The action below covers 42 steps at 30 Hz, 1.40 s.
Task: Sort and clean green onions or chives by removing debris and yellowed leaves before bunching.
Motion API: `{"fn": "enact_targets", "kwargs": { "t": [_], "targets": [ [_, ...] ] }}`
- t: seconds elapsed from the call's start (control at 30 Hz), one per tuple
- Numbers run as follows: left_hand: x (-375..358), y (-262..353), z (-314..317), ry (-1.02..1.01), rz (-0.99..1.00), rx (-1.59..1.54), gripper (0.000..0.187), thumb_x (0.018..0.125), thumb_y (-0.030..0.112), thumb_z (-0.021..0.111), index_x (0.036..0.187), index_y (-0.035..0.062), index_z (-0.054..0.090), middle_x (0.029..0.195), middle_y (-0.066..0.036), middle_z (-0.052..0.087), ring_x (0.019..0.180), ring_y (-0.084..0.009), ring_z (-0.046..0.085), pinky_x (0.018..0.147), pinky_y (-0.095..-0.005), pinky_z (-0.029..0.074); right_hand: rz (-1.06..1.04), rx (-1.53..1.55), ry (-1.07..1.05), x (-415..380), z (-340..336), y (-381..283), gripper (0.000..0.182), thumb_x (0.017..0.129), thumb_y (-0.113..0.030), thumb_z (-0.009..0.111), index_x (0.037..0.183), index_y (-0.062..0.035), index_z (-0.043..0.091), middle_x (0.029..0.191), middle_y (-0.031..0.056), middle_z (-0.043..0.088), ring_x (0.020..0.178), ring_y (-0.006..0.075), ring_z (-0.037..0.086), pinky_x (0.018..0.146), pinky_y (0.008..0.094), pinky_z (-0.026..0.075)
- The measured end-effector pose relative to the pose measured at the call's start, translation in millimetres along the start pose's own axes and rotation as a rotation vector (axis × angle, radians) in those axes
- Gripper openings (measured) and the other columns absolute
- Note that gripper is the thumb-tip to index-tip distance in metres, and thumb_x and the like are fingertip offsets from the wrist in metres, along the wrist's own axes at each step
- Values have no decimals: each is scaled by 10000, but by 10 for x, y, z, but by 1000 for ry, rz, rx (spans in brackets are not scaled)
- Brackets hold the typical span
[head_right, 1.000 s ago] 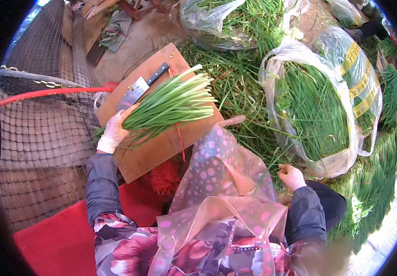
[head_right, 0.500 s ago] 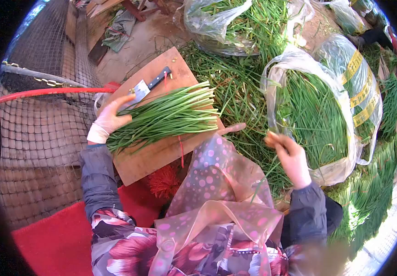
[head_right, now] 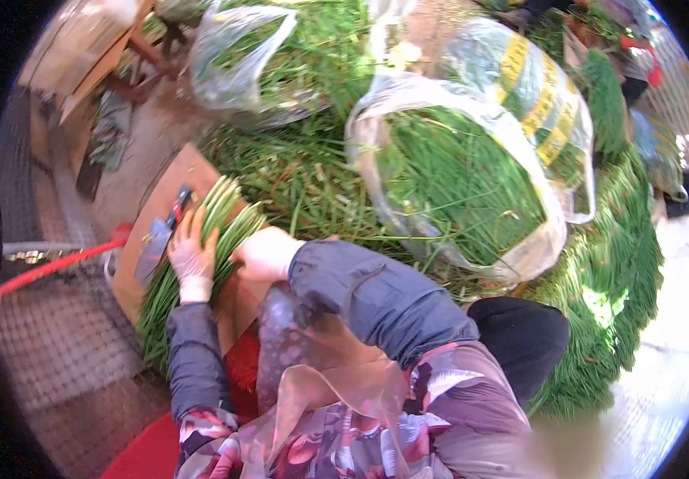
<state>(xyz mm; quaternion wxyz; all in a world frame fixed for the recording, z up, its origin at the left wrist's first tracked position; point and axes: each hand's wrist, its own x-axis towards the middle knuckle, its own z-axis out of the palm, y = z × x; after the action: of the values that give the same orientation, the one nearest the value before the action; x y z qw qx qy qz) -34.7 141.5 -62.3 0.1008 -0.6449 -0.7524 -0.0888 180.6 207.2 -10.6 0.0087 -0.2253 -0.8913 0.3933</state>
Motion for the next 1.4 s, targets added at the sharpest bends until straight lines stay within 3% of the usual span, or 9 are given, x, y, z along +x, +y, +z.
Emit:
{"fn": "enact_targets", "kwargs": {
  "t": [0.3, 0.5, 0.63, 0.7, 0.77, 0.93, 1.2, 1.3, 1.4],
  "targets": [
    [224, 182, -456, -125, -5, -183, 615, 799, 243, 698, 1353, 122, 459, 1359, -144, 471, 1274, -363, 406, 1024, -468, 339, 790, 189, 749, -2295, -1040, 1850, 326, 798, -117, 553, 1098, -121, 680, 959, 144, 687, 833, 277, 670, 774, 354, 527],
    [1232, 2189, -1253, -182, 533, -656, 458, 734, 62, 700, 1168, -1, 570, 1172, -164, 594, 1150, -354, 526, 986, -422, 407, 919, -983, 591, -2574, -1984, 2797, 221, 820, -190, 535, 911, -91, 709, 930, 173, 679, 877, 313, 656, 806, 386, 505],
    [1837, 3518, 76, -584, 898, -963, 380, 867, 254, 619, 1156, 10, 580, 1209, -203, 568, 1156, -338, 526, 982, -391, 418, 1055, -372, 630, -2409, -2610, 3121, 398, 777, -417, 657, 968, -70, 700, 945, 172, 666, 926, 311, 637, 837, 366, 497],
    [2230, 3914, 527, -569, 888, -450, 514, 835, 413, 601, 1165, 18, 582, 1233, -208, 557, 1163, -333, 523, 977, -414, 422, 1125, -362, 441, -2483, -2550, 3083, 457, 761, -450, 665, 1011, -69, 693, 1032, 173, 656, 1005, 316, 615, 880, 362, 481],
    [2698, 4035, 1081, -445, 402, -388, 406, 766, 254, 660, 1110, 40, 630, 1041, -182, 659, 986, -330, 627, 896, -412, 481, 742, -880, 417, -2656, -2185, 3347, 591, 740, -482, 665, 1162, -69, 630, 1234, 166, 568, 1145, 320, 537, 971, 364, 424],
    [2991, 4221, 1333, 20, 518, -590, 375, 779, 222, 588, 1117, 64, 627, 922, -202, 661, 829, -359, 643, 772, -424, 501, 918, -518, 369, -2365, -1936, 3556, 932, 606, -393, 805, 1343, -3, 389, 1269, 241, 488, 1179, 343, 489, 954, 424, 423],
    [2343, 4251, 1008, -413, 115, -1183, 251, 864, 122, 631, 1078, -9, 629, 895, -66, 664, 687, -122, 624, 585, -219, 479, 1026, -610, 588, -2142, -1619, 3790, 946, 528, -351, 842, 1294, -3, 410, 1188, 206, 537, 1134, 347, 501, 950, 452, 410],
    [1345, 4550, 817, -664, -631, -1944, 584, 802, 134, 719, 1271, -37, 415, 1029, -136, 620, 855, -207, 645, 674, -303, 542, 881, -617, 727, -2232, -1734, 3388, 792, 552, -245, 794, 1241, -25, 473, 1110, 214, 567, 1087, 370, 522, 917, 449, 419],
    [1009, 4578, 651, -583, -701, -2129, 966, 741, 26, 756, 1456, 0, 106, 1349, -167, 390, 1235, -273, 422, 1026, -374, 398, 858, -398, 641, -2461, -1459, 3054, 761, 574, -177, 750, 1270, -37, 478, 1054, 191, 586, 1001, 334, 564, 848, 426, 448]
  ]
}}
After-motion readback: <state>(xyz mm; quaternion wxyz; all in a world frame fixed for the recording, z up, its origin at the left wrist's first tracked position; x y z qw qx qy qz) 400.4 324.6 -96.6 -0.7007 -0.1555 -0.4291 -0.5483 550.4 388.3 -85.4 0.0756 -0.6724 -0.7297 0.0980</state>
